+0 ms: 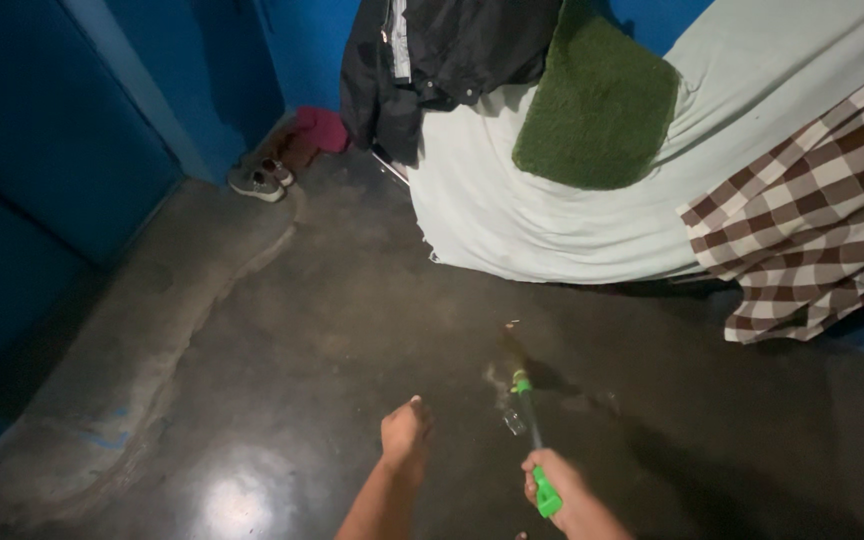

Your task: The person sweeps a concrete floor using a broom with a green handle. They move around a room containing chairs and a bed, sweeping debris into a pile.

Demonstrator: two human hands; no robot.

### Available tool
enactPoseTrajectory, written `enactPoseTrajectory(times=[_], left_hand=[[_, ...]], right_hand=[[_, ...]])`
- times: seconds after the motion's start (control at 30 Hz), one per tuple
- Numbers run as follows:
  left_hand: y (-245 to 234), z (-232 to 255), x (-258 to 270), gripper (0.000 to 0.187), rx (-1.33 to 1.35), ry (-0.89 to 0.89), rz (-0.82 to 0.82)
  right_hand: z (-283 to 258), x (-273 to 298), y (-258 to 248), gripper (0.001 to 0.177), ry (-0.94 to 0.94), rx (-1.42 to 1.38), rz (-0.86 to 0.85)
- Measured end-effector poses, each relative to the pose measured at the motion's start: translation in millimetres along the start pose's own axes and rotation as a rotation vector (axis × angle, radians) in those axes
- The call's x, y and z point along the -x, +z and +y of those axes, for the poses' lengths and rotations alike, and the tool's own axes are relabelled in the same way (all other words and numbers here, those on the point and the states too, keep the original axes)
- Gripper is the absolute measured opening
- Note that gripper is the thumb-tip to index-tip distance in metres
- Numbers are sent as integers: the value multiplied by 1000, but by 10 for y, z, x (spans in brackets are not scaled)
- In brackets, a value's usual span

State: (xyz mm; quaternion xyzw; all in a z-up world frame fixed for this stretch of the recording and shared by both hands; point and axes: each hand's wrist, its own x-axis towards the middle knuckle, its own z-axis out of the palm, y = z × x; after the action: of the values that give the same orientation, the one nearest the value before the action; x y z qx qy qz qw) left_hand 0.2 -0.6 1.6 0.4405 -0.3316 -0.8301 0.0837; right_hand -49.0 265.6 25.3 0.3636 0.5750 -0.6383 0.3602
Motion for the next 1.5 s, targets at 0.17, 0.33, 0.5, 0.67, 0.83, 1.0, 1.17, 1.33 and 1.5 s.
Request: enactPoseTrajectory(times=[0.17, 0.33, 0.5, 0.67, 0.83, 1.0, 1.17, 1.33, 1.5], left_hand=[[37, 131, 275, 26, -36, 46, -98], [155, 386, 542, 24, -200, -29, -6], [165, 393, 522, 37, -295, -1, 12], [133, 238, 280, 33, -67, 8, -5], [132, 158, 168, 30, -112, -24, 19], [218, -10, 147, 24, -79, 39, -48], [439, -109, 280, 26, -118, -7, -62], [733, -105, 446, 17, -194, -142, 58], [646, -406, 201, 22, 10, 30, -26]], right_hand=[[-190, 515, 398, 8, -97, 71, 49], [-343, 1005, 629, 12, -121, 141, -82], [-231, 782, 566, 12, -29, 106, -166], [13, 194, 268, 10, 48, -3, -131], [73, 19, -76, 10, 21, -93, 15], [-66, 140, -207, 9, -49, -136, 118], [-321, 381, -260, 9, -178, -103, 97], [-522, 563, -142, 9, -177, 107, 5], [-520, 437, -137, 12, -184, 256, -107]])
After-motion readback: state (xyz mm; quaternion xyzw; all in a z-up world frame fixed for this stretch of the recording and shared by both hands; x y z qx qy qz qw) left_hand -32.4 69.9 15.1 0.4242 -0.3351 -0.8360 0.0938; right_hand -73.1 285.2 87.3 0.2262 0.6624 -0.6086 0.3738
